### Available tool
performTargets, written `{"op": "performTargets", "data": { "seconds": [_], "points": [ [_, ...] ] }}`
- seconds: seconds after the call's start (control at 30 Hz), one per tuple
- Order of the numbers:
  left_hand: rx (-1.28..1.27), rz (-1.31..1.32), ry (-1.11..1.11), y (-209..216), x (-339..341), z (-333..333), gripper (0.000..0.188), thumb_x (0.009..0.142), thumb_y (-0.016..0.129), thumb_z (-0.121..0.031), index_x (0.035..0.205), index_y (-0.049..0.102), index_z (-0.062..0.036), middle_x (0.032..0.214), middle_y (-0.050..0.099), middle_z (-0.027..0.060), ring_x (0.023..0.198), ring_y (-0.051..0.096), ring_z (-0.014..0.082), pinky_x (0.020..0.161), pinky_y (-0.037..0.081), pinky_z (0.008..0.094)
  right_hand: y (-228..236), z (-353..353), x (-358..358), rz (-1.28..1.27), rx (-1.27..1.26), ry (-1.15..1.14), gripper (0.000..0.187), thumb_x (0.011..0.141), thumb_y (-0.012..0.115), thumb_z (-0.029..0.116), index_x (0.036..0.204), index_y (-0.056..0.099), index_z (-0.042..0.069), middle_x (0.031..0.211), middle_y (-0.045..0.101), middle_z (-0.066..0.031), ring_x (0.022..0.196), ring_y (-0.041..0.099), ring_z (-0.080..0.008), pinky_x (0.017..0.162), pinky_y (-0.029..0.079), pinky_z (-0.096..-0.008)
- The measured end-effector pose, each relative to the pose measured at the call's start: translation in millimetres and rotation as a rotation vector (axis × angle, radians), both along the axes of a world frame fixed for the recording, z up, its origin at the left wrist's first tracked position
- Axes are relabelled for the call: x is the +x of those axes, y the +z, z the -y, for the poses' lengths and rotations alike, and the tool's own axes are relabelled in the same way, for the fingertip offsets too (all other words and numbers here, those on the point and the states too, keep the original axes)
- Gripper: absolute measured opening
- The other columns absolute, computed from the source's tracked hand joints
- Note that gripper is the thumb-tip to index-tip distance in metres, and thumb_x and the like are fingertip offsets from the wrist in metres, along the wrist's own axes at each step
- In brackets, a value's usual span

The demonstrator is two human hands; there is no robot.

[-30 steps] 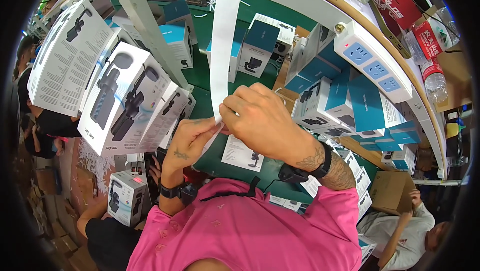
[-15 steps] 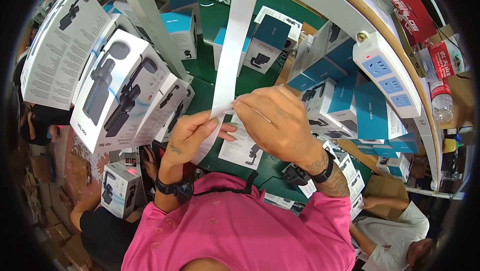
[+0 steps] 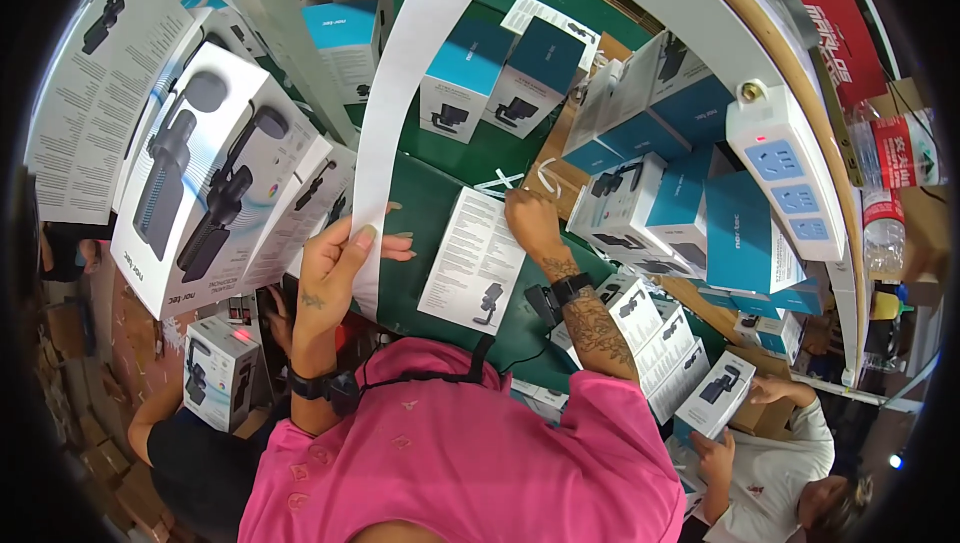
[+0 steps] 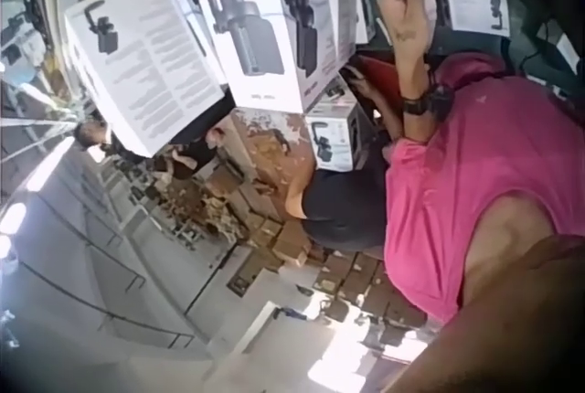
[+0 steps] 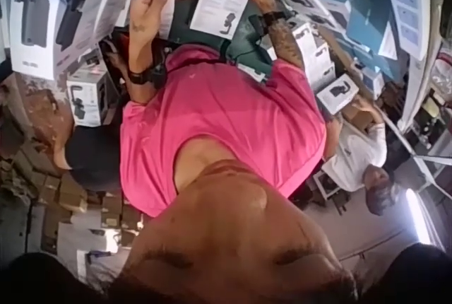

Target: The person organizes boxes on a table, peels stickers from a roll, and applies them to the boxes before moving them to a stack.

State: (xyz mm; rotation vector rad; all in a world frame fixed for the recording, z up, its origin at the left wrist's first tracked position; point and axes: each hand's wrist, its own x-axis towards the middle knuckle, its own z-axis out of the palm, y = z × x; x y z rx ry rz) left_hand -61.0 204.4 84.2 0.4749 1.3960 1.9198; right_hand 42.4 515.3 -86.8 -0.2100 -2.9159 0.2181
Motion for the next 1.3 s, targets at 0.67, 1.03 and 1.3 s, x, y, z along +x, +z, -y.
{"op": "performTargets", "data": {
  "seconds": [0.67, 1.03, 1.3],
  "points": [
    [-0.037, 0.008, 0.019, -13.7, 0.3, 0.3, 0.037, 0.104, 0.047, -0.017, 0.132, 0.053, 0.0063, 0.106, 0.072, 0.0152, 0.096, 0.070, 0.0192, 0.083, 0.051, 0.0255, 20.6, 26.4, 5.0, 0.404, -0.188, 0.112, 0.099, 0.081, 0.063, 0.066, 0.153, 0.028, 0.008, 0.145, 0.043, -0.0209, 0.136, 0.038, -0.0366, 0.110, 0.021, -0.0627],
    [0.127, 0.077, -0.016, 6.1, 3.1, 17.9, 0.038, 0.096, 0.053, -0.008, 0.131, 0.052, 0.0087, 0.118, 0.066, 0.0202, 0.091, 0.071, 0.0263, 0.087, 0.052, 0.0345, 38.3, 54.6, 74.8, 0.698, -0.326, -0.469, 0.108, 0.079, 0.061, 0.075, 0.153, 0.019, 0.009, 0.096, 0.067, -0.0314, 0.090, 0.067, -0.0475, 0.079, 0.054, -0.0512],
    [0.238, 0.068, -0.156, 33.9, 4.6, -1.8, 0.048, 0.104, 0.050, -0.028, 0.139, 0.046, 0.0054, 0.088, 0.067, 0.0129, 0.068, 0.063, 0.0138, 0.069, 0.052, 0.0258, 64.0, 130.6, 113.5, 0.932, -0.241, -0.418, 0.087, 0.080, 0.052, 0.080, 0.090, 0.071, -0.005, 0.084, 0.070, -0.0257, 0.082, 0.069, -0.0428, 0.073, 0.056, -0.0480]
  ]
}}
